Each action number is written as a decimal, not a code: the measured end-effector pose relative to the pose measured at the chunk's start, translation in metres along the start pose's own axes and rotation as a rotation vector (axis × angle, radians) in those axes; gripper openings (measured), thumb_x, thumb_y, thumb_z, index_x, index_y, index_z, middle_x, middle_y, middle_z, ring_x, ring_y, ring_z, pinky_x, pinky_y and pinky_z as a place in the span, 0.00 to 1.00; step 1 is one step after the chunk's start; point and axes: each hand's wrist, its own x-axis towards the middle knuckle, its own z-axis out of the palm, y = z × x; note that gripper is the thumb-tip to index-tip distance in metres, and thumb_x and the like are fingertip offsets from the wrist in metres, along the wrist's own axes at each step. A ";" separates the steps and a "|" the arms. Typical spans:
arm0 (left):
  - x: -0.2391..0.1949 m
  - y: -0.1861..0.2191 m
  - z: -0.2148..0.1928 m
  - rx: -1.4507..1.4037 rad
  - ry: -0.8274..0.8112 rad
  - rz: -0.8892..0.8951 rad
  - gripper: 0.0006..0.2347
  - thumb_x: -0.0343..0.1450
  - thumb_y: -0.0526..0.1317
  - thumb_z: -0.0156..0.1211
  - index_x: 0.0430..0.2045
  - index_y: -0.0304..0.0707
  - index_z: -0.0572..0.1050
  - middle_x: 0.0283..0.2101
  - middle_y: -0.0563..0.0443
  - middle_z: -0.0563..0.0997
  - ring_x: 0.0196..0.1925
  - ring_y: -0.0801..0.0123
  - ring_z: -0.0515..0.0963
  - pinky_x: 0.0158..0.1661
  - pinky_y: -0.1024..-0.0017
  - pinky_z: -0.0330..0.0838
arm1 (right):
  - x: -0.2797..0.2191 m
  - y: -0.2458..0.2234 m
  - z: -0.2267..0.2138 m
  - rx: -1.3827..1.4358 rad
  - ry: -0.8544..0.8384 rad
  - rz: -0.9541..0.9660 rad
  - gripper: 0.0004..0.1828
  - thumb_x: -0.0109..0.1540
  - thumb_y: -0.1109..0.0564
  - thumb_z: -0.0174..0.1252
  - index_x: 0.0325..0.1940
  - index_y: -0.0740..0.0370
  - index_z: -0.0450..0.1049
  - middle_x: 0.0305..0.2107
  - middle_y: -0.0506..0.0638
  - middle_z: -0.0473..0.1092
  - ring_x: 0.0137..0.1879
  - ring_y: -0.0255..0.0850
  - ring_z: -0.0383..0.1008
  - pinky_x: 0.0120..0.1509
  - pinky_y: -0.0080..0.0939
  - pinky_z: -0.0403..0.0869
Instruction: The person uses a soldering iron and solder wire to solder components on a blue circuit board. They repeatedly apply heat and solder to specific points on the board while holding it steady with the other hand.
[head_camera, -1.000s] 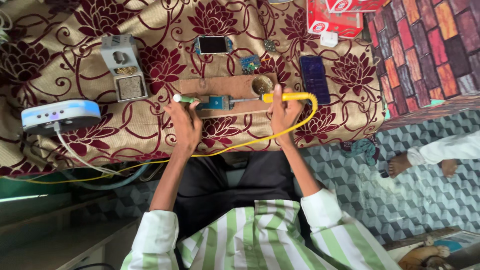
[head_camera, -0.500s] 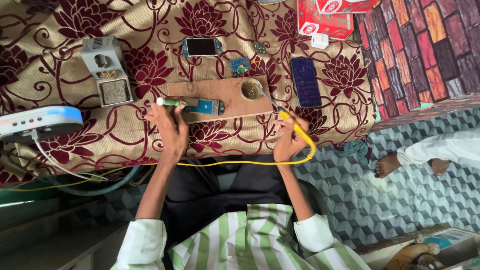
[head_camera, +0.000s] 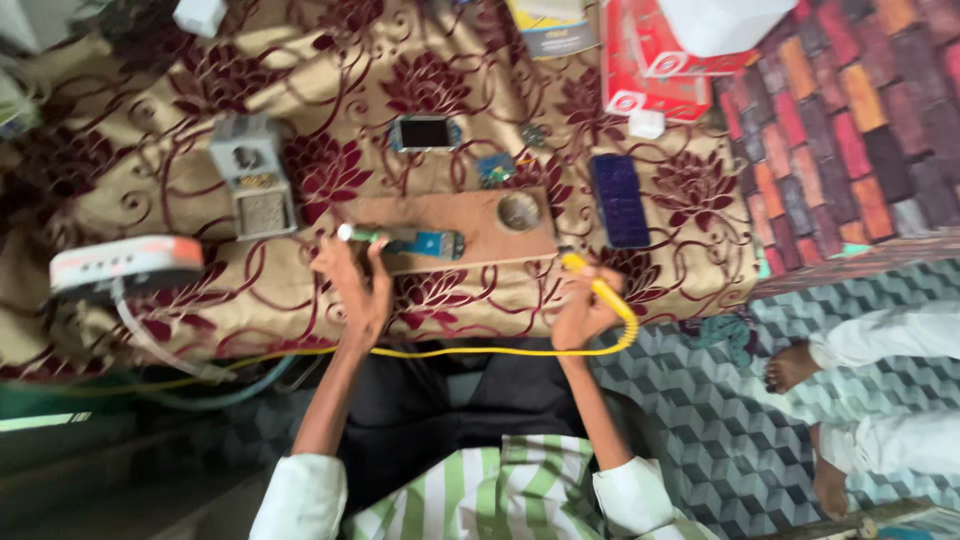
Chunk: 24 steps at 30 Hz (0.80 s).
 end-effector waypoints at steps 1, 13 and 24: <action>-0.005 -0.001 -0.005 -0.097 -0.017 -0.110 0.13 0.76 0.36 0.61 0.50 0.26 0.68 0.49 0.31 0.69 0.52 0.45 0.65 0.54 0.47 0.54 | -0.006 -0.001 -0.001 0.055 -0.018 0.030 0.12 0.74 0.55 0.55 0.46 0.69 0.67 0.32 0.57 0.72 0.32 0.38 0.72 0.35 0.33 0.69; -0.013 0.024 -0.040 -0.248 0.033 -0.282 0.05 0.78 0.31 0.56 0.45 0.31 0.71 0.45 0.43 0.77 0.45 0.58 0.72 0.48 0.55 0.61 | -0.029 -0.029 -0.020 0.166 -0.077 0.119 0.22 0.77 0.45 0.47 0.52 0.70 0.65 0.25 0.59 0.75 0.29 0.38 0.71 0.39 0.33 0.69; -0.011 0.089 -0.028 -0.366 -0.011 -0.118 0.05 0.77 0.31 0.58 0.46 0.36 0.73 0.44 0.45 0.78 0.45 0.57 0.72 0.48 0.61 0.64 | -0.031 -0.030 -0.032 0.248 -0.011 0.177 0.23 0.74 0.44 0.48 0.51 0.71 0.65 0.25 0.58 0.73 0.26 0.38 0.72 0.31 0.31 0.67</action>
